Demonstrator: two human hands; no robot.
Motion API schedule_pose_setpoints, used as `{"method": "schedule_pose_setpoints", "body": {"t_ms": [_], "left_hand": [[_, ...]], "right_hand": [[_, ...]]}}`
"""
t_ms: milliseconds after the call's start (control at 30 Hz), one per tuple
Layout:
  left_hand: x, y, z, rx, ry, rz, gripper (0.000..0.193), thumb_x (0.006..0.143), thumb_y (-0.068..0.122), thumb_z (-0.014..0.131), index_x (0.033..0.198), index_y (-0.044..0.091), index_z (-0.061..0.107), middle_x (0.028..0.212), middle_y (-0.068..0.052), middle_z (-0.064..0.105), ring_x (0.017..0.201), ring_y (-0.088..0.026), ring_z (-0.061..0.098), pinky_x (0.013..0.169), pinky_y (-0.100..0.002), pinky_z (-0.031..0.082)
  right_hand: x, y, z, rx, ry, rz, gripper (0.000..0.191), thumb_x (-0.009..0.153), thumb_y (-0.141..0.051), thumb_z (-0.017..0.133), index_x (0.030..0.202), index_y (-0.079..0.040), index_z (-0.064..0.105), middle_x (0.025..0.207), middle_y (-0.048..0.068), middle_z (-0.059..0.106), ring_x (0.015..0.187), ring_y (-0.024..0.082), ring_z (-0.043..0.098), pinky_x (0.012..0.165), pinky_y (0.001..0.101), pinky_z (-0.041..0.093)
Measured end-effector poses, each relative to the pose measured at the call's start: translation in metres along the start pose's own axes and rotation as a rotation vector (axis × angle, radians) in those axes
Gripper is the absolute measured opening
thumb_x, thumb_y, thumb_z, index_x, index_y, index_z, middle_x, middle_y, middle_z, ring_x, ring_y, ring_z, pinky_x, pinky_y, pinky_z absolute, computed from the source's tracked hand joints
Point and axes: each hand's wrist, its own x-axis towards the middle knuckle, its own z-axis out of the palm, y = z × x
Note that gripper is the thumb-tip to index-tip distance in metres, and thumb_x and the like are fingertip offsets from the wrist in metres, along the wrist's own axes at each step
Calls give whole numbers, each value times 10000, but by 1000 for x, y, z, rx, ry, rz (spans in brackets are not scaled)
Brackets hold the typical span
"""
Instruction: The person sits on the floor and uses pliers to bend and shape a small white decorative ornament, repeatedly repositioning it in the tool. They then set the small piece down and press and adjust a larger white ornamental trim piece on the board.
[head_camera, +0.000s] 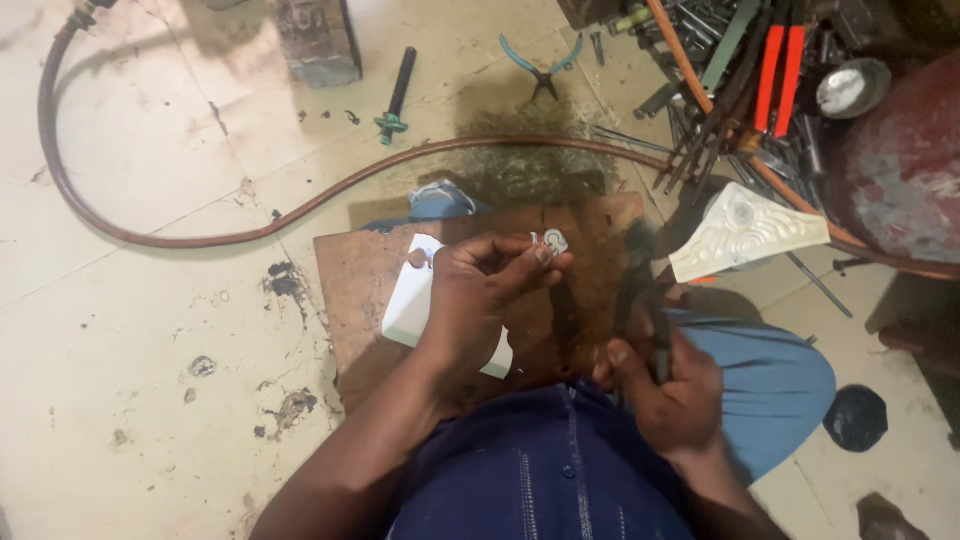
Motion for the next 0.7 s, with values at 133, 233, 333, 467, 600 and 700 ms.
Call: {"method": "schedule_pose_setpoints", "body": {"t_ms": [133,233,333,467,600,700], "left_hand": [[8,2,3,-122,-70,79,105,970,53,707,1003,-46,713,1015,-171,779,917,-179,750,862,-307,620],[7,-1,9,-165,-39,107,98,968,50,708,991,-45,711,1038,-163,764,935,-174,749,857,-321,622],[2,-3,14,-249,-38,112,86,981,38,710,989,-47,711,1032,-186,773,897,-182,737,859,-329,612],[-3,-6,18,-301,-34,111,81,972,28,713,980,-53,703,1033,-198,771,901,-186,742,858,-333,621],[-5,-7,20,-278,-17,121,82,975,16,717,985,-62,694,1049,-214,777,909,-193,738,843,-318,608],[-6,-7,22,-230,11,137,74,966,8,710,979,-64,697,1036,-209,777,947,-208,756,856,-314,614]], "right_hand": [[-6,14,-2,-242,-101,70,410,1003,-219,589,1375,-64,664,738,94,754,580,140,603,564,284,519],[-7,14,-1,-174,-160,-99,354,1015,-267,603,1257,-10,633,882,52,792,718,108,709,689,255,584],[-6,8,1,-176,-189,-103,418,992,-297,583,1303,-21,617,887,51,778,738,110,707,694,258,577],[-6,-2,5,-156,-206,-140,380,1009,-324,578,1218,-13,643,884,43,766,744,114,702,700,261,569],[-7,-8,6,-167,-214,-179,364,1021,-349,567,1129,-16,669,880,32,744,742,112,690,693,255,556],[-9,-11,6,-203,-181,-174,362,1011,-360,566,1087,-26,685,845,20,741,721,106,686,675,249,552]]}}
